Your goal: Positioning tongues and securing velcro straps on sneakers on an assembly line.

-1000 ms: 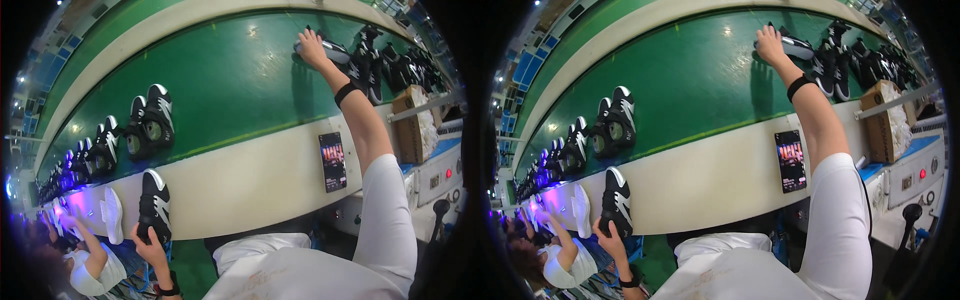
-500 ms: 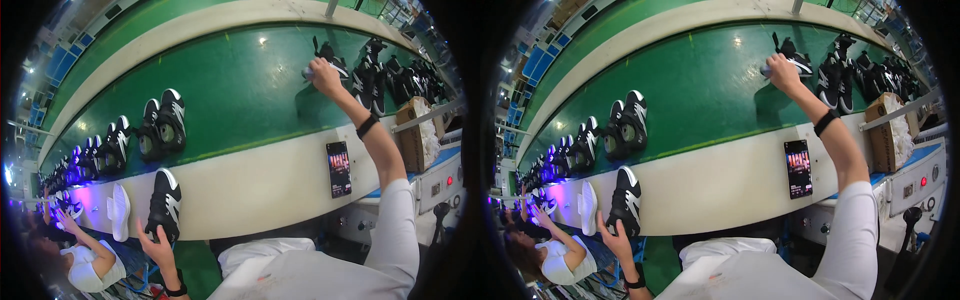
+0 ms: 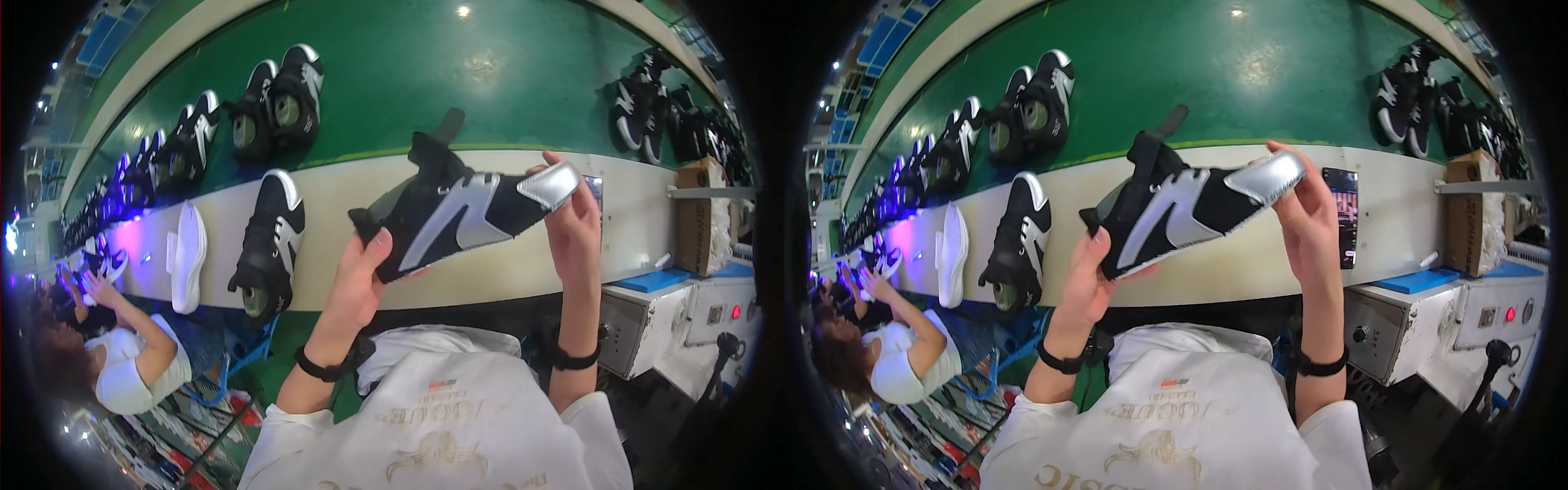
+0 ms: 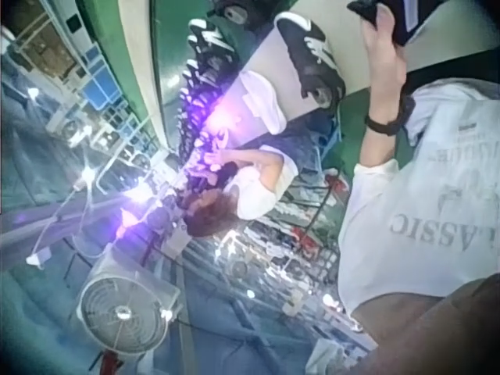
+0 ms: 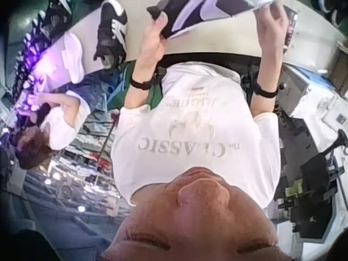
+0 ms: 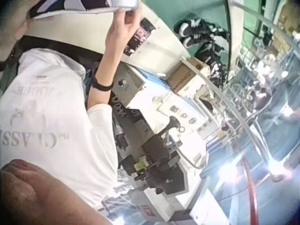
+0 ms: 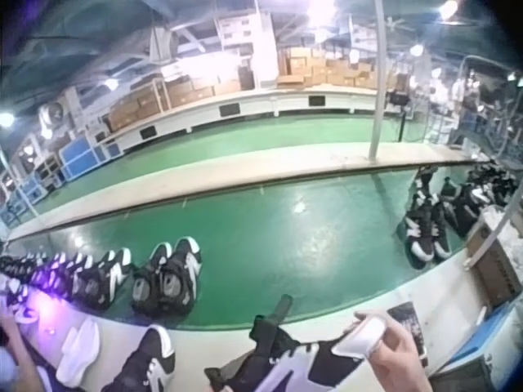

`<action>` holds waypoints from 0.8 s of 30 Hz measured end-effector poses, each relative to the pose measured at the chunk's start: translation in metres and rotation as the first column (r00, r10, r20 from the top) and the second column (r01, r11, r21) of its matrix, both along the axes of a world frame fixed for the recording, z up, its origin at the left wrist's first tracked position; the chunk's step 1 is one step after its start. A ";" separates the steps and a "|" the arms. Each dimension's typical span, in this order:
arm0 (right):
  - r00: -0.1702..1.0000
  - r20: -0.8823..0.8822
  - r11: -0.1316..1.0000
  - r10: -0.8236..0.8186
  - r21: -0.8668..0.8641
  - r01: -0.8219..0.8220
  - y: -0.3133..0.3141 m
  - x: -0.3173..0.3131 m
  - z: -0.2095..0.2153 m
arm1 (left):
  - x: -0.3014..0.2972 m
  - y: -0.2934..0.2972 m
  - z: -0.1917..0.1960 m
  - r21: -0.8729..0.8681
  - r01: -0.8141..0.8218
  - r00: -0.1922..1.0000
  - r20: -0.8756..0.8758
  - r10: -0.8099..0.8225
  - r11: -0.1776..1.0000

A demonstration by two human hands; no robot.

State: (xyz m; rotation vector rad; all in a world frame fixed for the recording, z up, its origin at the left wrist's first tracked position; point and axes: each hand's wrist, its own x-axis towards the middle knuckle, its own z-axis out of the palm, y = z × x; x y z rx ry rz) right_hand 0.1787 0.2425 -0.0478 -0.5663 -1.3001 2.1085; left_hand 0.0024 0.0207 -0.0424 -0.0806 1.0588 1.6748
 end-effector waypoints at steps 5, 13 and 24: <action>0.893 0.388 0.795 -0.230 0.604 -0.057 -0.049 0.010 -0.040 | 0.027 -0.048 -0.046 -0.034 -0.123 0.555 -0.831 0.040 0.992; 0.965 0.259 0.656 0.029 0.724 -0.214 -0.068 -0.011 -0.040 | -0.016 -0.044 -0.023 -0.119 0.537 0.698 -0.493 -0.519 0.835; 0.811 0.362 0.510 0.460 0.640 -0.575 -0.026 -0.019 -0.022 | -0.027 0.007 -0.050 -0.336 0.263 0.085 -0.926 -0.369 0.904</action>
